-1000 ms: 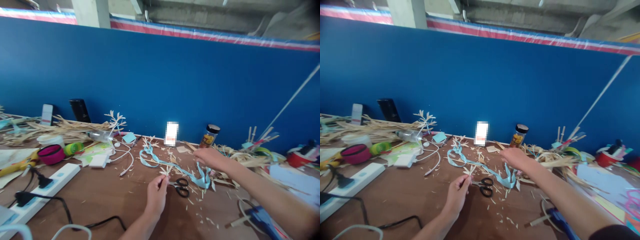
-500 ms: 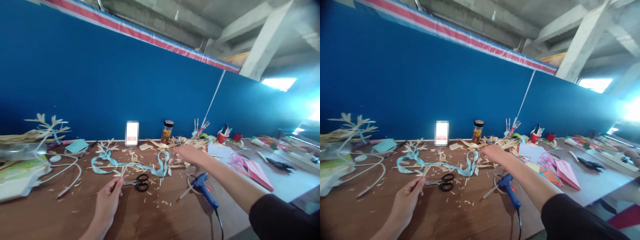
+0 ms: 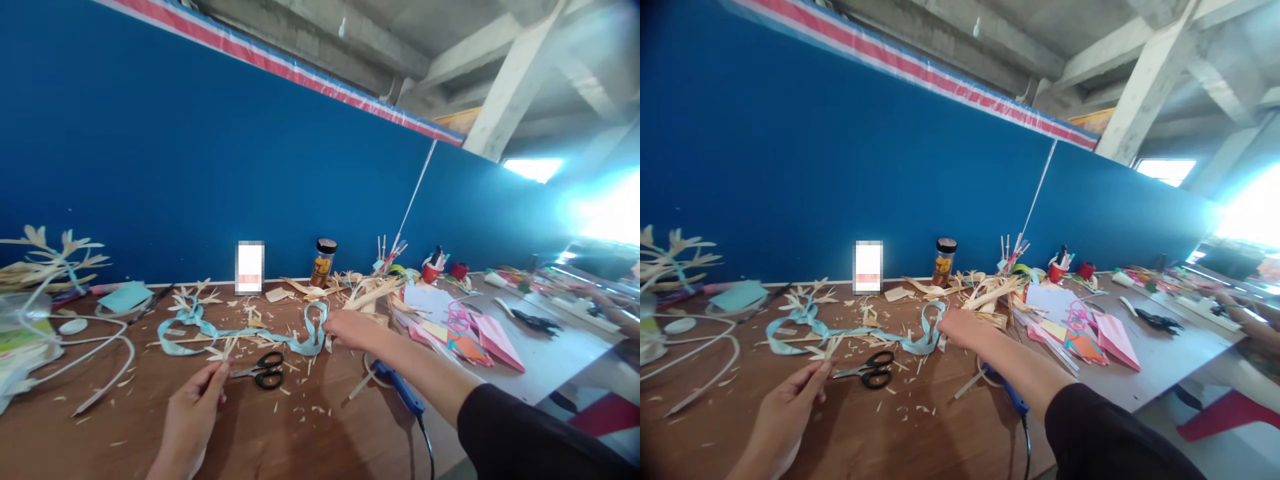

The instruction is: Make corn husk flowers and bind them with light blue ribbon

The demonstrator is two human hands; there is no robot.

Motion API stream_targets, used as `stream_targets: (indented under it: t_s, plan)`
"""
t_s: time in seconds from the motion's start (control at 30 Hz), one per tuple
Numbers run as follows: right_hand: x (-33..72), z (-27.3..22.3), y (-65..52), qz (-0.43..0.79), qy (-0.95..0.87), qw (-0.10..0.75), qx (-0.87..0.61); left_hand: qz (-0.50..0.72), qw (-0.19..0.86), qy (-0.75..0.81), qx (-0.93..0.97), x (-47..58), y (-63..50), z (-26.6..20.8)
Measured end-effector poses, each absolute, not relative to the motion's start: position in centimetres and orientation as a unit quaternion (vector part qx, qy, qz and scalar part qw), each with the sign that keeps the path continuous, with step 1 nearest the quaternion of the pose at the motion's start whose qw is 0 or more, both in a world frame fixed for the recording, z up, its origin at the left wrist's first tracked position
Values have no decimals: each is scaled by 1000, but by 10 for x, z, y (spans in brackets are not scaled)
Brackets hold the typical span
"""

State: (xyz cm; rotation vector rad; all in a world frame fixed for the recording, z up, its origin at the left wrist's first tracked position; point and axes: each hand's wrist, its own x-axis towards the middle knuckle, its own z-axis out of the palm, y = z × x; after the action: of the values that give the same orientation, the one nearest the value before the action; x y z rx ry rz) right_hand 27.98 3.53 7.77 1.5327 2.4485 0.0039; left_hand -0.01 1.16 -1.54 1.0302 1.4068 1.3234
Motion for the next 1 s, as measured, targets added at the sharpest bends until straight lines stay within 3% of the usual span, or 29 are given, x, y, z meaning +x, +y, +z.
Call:
stream_targets:
  t_s: [0.3,0.53,0.87,1.0]
  plan:
    - [275,80,44,-42,813,-9,581,555,507,501,428,0,10,-17]
    - [218,79,34,-103,801,-103,580,530,646,374,402,5,-2,9]
    - [155,82,19,-137,812,-128,552,526,631,392,414,3,3,-1]
    - [151,82,16,-212,806,-145,534,561,615,399,384,1,9,-7]
